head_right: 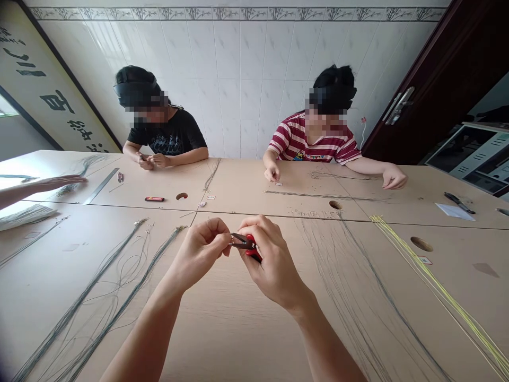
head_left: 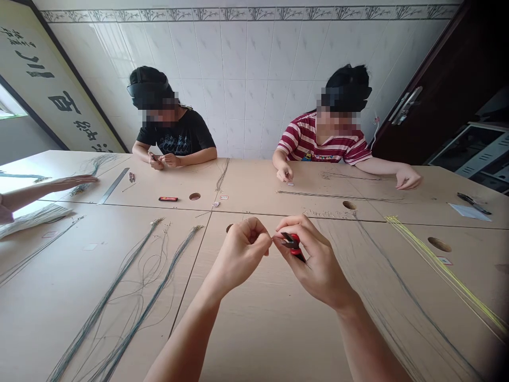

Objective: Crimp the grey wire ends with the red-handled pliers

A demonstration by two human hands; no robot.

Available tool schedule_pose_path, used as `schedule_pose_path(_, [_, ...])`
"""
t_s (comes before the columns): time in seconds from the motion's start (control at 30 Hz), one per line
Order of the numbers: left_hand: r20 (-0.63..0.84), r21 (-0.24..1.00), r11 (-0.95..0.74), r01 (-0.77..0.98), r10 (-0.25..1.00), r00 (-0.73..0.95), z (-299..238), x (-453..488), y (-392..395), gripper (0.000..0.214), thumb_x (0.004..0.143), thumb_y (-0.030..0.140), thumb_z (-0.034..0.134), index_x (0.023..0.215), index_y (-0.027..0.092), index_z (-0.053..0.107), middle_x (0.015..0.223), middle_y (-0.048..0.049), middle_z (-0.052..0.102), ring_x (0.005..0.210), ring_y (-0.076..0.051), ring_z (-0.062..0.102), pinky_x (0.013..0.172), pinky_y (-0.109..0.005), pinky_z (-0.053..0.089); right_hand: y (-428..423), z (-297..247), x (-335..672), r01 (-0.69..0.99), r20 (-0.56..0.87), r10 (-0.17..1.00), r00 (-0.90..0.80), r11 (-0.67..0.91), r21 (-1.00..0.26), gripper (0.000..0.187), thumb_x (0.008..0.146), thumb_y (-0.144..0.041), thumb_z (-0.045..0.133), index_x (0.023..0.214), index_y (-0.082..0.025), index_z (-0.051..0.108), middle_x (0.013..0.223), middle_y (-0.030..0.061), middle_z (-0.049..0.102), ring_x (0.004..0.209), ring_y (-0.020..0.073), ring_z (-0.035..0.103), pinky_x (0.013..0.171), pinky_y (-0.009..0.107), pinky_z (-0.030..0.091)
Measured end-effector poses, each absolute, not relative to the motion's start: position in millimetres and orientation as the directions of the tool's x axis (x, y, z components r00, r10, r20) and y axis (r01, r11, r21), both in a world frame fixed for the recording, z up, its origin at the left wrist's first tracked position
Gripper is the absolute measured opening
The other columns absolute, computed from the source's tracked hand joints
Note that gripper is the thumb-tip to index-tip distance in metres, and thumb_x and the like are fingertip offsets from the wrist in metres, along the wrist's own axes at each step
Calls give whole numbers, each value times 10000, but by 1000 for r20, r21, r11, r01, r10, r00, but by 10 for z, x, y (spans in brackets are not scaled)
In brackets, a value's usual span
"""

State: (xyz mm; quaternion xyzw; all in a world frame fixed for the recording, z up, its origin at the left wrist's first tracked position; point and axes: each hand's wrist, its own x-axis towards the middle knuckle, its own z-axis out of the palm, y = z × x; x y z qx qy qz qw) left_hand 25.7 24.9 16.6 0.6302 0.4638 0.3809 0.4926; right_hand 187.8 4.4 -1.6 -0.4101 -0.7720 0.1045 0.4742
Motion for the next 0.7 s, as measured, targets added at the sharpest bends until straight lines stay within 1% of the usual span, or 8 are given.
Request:
schedule_pose_path(0.17, [19,985,-60,160,969,245,163,260,269,145,780,182,476,636,179,478,547,48,499,467,-54,289,426,-194,220,10,-10,1867,529,634,746,-204,629,-570,103,913,-141,539,863,-218,492,951,22,567,833,133,550,756,290,425])
schedule_pose_path(0.3, [19,987,-53,149,975,220,160,242,286,135,772,178,475,638,178,487,548,48,506,454,-48,279,416,-192,210,31,-1,1854,417,553,832,-51,521,-745,121,947,-294,517,853,-218,515,932,25,589,717,118,520,658,270,428])
schedule_pose_path(0.37, [19,987,-50,153,980,198,162,230,289,137,771,183,478,635,178,488,552,46,513,445,-46,275,410,-192,204,94,-25,1874,237,452,890,57,427,-872,187,949,-384,500,869,-220,537,904,27,597,718,129,527,667,280,444])
schedule_pose_path(0.43, [28,986,-57,159,984,178,167,218,292,143,766,181,483,623,177,490,550,44,516,439,-44,270,406,-194,202,175,-79,1914,-82,263,963,67,268,-960,234,931,-452,495,900,-227,550,839,16,577,768,154,554,712,312,470])
schedule_pose_path(0.53, [48,983,-74,167,987,155,180,206,306,153,757,175,485,604,175,493,541,41,515,437,-44,273,404,-194,205,243,-203,1983,-467,-103,976,-190,-182,-865,229,885,-440,512,966,-228,541,820,7,547,820,172,577,753,360,494])
schedule_pose_path(0.6, [63,981,-88,173,987,145,186,203,322,162,758,177,485,596,173,492,539,39,516,435,-44,273,400,-192,205,209,-283,2012,-465,-231,916,-329,-370,-804,242,840,-361,543,1041,-226,531,903,20,558,848,168,576,775,365,495])
schedule_pose_path(0.63, [73,979,-98,178,987,140,187,203,330,165,758,178,485,593,173,491,537,39,516,433,-44,273,396,-191,205,169,-312,2019,-401,-248,905,-345,-381,-833,285,818,-317,556,1088,-231,519,939,23,560,856,164,572,783,360,491])
schedule_pose_path(0.7, [104,973,-127,192,987,127,181,206,344,164,758,177,486,594,174,492,534,40,511,430,-44,285,391,-187,211,62,-333,2022,-134,-205,936,-286,-250,-959,362,793,-247,564,1148,-246,491,948,15,551,846,162,555,778,347,476])
